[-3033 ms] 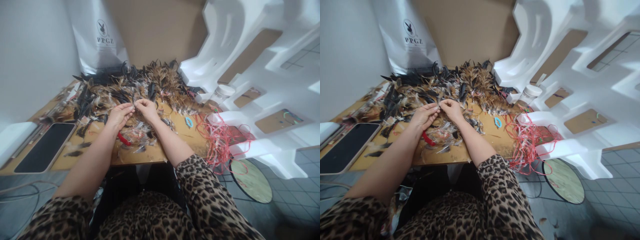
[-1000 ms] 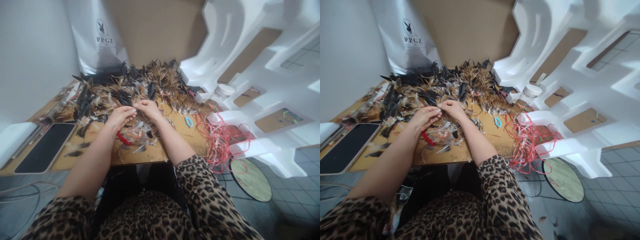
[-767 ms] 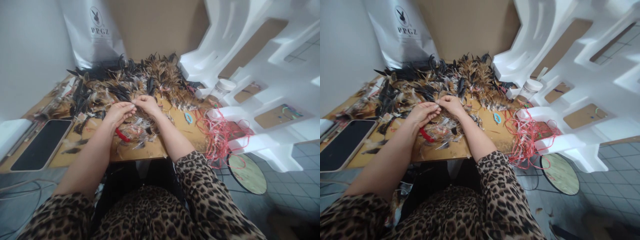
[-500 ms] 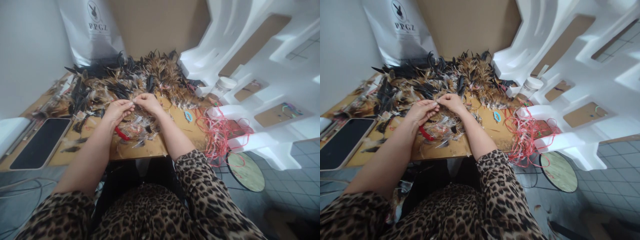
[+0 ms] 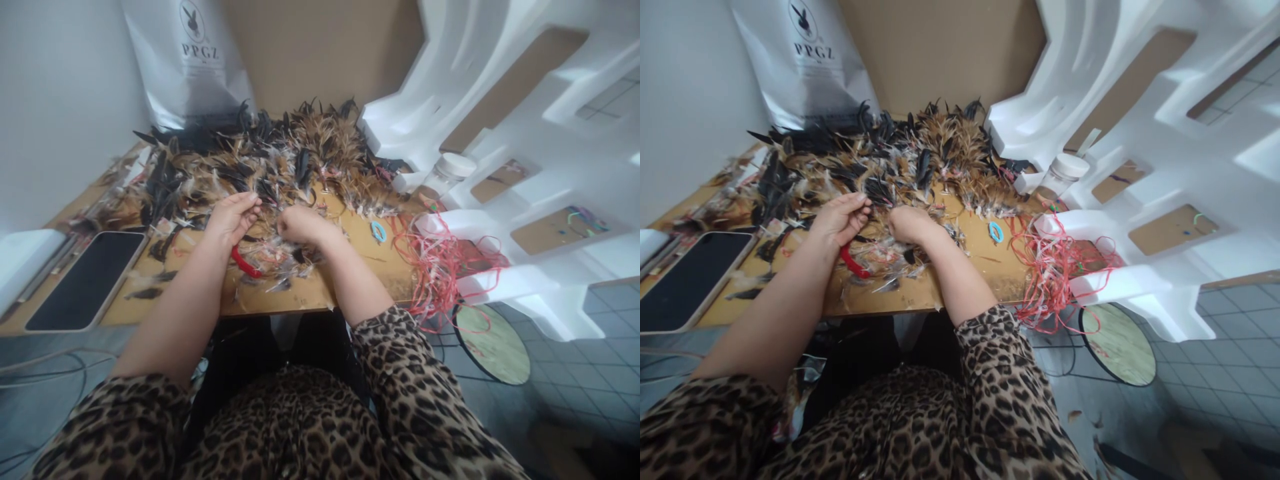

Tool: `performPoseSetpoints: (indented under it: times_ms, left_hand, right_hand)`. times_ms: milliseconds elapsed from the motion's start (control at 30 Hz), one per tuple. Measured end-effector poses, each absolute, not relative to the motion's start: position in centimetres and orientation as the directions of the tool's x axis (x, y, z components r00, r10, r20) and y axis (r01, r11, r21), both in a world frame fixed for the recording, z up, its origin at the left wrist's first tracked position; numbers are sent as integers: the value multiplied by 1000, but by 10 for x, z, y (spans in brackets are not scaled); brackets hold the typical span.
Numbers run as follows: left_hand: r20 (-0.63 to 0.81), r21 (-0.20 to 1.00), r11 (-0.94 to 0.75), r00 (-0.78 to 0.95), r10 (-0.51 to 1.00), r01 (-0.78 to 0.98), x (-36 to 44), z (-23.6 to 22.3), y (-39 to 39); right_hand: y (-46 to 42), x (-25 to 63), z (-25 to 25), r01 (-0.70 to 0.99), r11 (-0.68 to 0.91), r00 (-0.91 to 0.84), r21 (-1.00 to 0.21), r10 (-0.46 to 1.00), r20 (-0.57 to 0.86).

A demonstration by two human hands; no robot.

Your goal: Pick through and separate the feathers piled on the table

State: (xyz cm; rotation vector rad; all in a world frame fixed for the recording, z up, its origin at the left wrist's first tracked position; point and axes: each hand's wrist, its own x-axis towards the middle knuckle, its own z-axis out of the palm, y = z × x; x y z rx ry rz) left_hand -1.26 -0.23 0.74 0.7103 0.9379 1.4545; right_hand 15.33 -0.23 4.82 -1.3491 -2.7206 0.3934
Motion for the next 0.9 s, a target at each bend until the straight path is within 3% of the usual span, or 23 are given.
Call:
performPoseSetpoints:
  times_ms: [133, 233, 367, 500, 633, 767, 900]
  left_hand:
    - [-96, 864, 29, -108, 989, -503, -12, 8, -3]
    - [-97, 863, 35, -97, 991, -504, -11, 8, -3]
    - [-110, 852, 71, -45, 993, -519, -12, 7, -3]
    - [-116, 836, 76, -39, 992, -543, -14, 8, -2]
    - [-107, 810, 34, -92, 990, -586, -18, 12, -2]
    - [-75, 783, -42, -161, 984, -621, -25, 17, -1]
    - [-64, 762, -82, -201, 977, -642, -30, 19, -1]
  right_hand:
    - [14, 166, 44, 632, 544, -617, -551, 784, 66]
    - [22, 171, 41, 436, 401, -561, -806, 821, 106]
    - [24, 171, 39, 207, 173, -499, -963, 865, 48]
    - [23, 179, 43, 166, 99, -583, -981, 813, -17]
    - [25, 188, 46, 314, 222, -662, -923, 748, -46]
    - [29, 181, 38, 421, 346, -496, -839, 862, 107]
    - [31, 163, 23, 491, 432, -445, -756, 871, 209]
